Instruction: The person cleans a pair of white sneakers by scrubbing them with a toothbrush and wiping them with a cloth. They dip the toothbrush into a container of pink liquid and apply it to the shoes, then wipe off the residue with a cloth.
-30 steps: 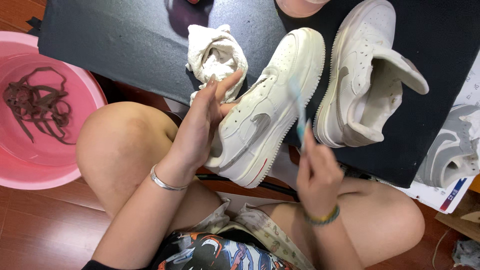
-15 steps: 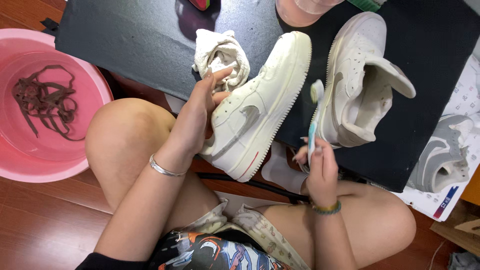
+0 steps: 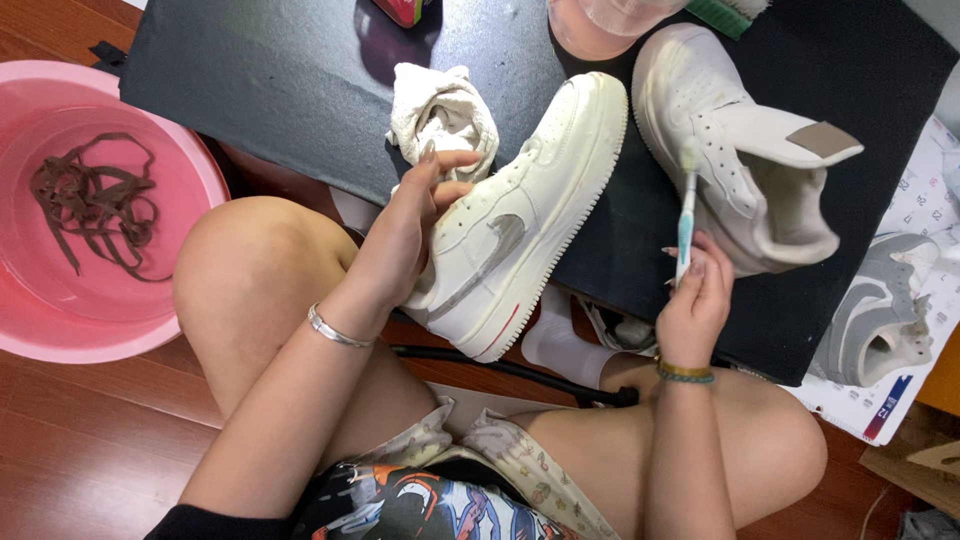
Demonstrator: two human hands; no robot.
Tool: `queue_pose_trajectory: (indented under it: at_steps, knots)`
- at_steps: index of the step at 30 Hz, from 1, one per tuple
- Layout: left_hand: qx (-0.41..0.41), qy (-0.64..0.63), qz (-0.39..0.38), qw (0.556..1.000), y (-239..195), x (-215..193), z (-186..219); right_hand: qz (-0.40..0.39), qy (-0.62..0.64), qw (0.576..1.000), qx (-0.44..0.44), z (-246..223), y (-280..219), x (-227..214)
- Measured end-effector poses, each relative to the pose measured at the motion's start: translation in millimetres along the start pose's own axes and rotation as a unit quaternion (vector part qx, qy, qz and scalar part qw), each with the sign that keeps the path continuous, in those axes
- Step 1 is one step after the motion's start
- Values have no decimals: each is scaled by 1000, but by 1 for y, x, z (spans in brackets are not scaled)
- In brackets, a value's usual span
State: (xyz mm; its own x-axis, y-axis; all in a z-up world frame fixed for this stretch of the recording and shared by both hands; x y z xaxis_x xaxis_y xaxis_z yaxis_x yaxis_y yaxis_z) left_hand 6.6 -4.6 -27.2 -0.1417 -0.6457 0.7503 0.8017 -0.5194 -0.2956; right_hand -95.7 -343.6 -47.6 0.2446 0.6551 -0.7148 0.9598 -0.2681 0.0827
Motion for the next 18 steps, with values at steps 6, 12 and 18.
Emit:
queue_pose_trajectory:
  at_steps: [6, 12, 18]
  knots:
    - [4, 32, 38, 999, 7, -9, 8, -47, -105, 988, -100, 7, 6, -2]
    - [209, 649, 166, 713, 18, -24, 39, -97, -116, 988, -36, 3, 12, 6]
    - [88, 745, 133, 648, 69, -50, 56, -50, -171, 981, -72, -4, 15, 14]
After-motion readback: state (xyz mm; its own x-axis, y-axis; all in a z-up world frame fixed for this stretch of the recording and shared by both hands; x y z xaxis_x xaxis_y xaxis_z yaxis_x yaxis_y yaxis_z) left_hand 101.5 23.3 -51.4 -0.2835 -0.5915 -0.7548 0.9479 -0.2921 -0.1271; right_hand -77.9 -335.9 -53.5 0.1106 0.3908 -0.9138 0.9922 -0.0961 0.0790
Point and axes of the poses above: each hand's wrist, its own y-axis towards the middle knuckle, its own x-axis out of the palm, z = x × y, the point moved 1 cm from there along y, towards the middle knuckle, and after that the axes turned 7 degrees about -z, right-handed, at the moved point
